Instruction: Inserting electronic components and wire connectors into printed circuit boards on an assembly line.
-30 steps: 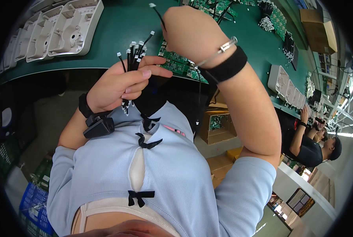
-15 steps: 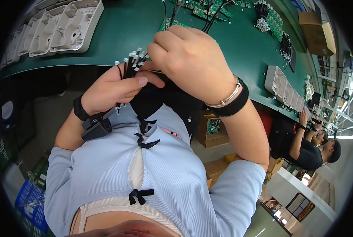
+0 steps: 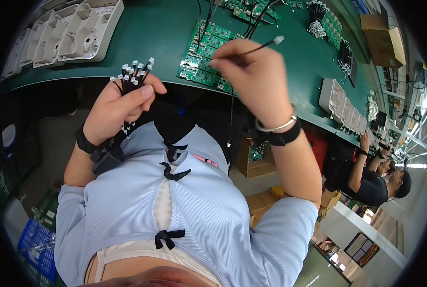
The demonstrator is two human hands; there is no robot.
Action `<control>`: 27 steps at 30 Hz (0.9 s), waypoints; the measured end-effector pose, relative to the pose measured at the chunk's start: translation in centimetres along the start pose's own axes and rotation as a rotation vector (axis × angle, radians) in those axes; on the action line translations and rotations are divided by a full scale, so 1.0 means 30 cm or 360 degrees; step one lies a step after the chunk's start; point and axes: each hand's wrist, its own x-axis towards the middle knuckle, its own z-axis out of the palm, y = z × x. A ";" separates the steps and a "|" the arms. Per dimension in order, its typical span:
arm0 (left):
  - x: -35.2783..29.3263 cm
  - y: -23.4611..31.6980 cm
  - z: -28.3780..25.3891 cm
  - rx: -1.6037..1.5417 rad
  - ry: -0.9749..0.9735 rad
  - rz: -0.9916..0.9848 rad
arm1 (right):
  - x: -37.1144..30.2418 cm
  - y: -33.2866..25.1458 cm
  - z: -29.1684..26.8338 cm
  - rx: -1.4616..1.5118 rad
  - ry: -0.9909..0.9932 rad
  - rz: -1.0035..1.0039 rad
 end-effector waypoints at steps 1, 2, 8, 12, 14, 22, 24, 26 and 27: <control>0.009 -0.007 0.004 -0.0001 -0.0004 -0.0003 | -0.006 0.002 0.026 0.0231 -0.0126 0.0123; 0.021 -0.020 0.011 0.0336 0.0101 0.0281 | -0.007 0.006 0.046 0.0230 -0.0128 0.0125; 0.030 -0.004 0.035 0.1494 0.0341 0.1034 | -0.004 0.011 0.101 0.0044 -0.0131 -0.0132; 0.029 -0.003 0.044 0.1822 0.0396 0.0967 | 0.005 0.008 0.110 -0.0023 -0.0139 -0.0148; 0.031 -0.016 0.051 0.1923 0.0370 0.0993 | 0.008 -0.002 0.113 -0.0068 -0.0141 -0.0165; 0.048 -0.053 0.081 0.2482 0.0360 0.1044 | 0.021 -0.060 0.130 -0.0676 -0.0111 -0.0376; 0.049 -0.052 0.081 0.2531 0.0398 0.1051 | 0.038 -0.080 0.124 -0.0825 -0.0217 -0.0372; 0.051 -0.058 0.073 0.2553 0.0392 0.1051 | 0.059 -0.098 0.119 -0.0896 -0.0277 -0.0370; 0.053 -0.062 0.068 0.2578 0.0380 0.1057 | 0.073 -0.106 0.116 -0.0936 -0.0357 -0.0369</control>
